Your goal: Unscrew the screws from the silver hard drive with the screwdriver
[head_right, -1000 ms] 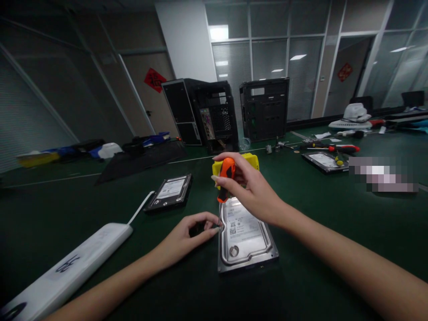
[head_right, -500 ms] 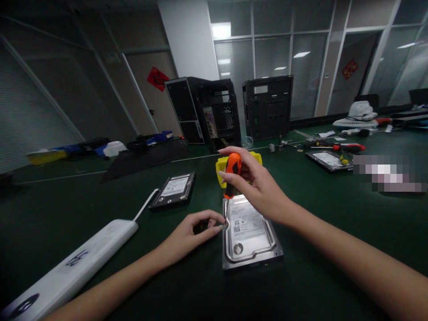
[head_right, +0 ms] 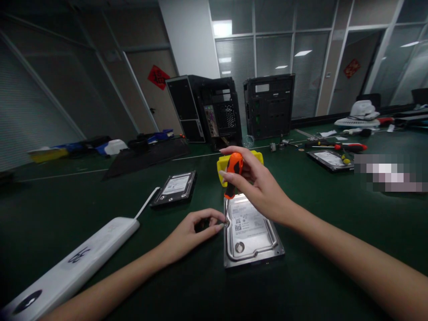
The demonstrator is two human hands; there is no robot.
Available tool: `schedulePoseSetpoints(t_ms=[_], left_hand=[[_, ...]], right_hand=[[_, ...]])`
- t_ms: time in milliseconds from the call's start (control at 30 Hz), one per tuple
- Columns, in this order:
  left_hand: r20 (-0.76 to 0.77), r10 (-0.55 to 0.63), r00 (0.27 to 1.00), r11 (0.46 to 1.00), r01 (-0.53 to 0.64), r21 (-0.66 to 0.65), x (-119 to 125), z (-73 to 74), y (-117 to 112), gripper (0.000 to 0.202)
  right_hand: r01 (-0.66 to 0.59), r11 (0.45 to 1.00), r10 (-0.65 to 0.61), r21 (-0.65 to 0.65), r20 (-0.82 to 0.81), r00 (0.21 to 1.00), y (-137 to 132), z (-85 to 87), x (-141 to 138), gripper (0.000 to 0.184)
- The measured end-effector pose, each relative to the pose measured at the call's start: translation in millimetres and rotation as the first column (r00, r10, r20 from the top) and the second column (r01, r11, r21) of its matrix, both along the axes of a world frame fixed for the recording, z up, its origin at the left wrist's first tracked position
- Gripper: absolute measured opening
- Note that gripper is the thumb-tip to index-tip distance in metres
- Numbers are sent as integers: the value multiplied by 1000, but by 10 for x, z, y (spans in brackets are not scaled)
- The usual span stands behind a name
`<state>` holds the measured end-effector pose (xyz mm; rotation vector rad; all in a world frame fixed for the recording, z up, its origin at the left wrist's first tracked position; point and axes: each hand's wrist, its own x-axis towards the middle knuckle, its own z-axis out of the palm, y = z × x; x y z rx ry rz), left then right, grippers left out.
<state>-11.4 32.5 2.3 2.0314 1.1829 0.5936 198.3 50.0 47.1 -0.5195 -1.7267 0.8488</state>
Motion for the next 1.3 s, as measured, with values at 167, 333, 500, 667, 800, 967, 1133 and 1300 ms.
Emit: schedulePoseSetpoints(t_ms=[167,333,500,667,800,967,1133,1300], left_hand=[[-6,5,1000,1000,-5,-6,7,17,-7,25],[-3,5,1000,1000,-5,-1,8,20,-10,23],[-6,-1,1000,1000,1,17,1,7,-6,23],[-14,7,1000,1000,-7,19,5,-2,-5,25],[-9,0,1000,1000,0,24,4,-3,-4,25],[-5,-4,1000,1000,4,26,-1,-11,-1,25],[2,-6,1000,1000,6,20,0,-9,-1,24],[6,-5,1000,1000,5,26,2,-9,-8,24]], right_hand=[[3,1000,-3,17,-4,1000,12,-8,-5,37],[12,1000,-12,21,0,1000,18,-3,0,36],[26,999,-26,34,6,1000,15,-14,-6,39],[21,1000,-21,-1,13,1000,11,-19,-1,45],[31,999,-30,-16,12,999,13,-12,3,45],[26,1000,-25,-13,15,1000,18,-14,1,45],[13,1000,-13,-23,-7,1000,7,-13,-9,45],[37,999,-36,15,-39,999,2,-29,-35,45]])
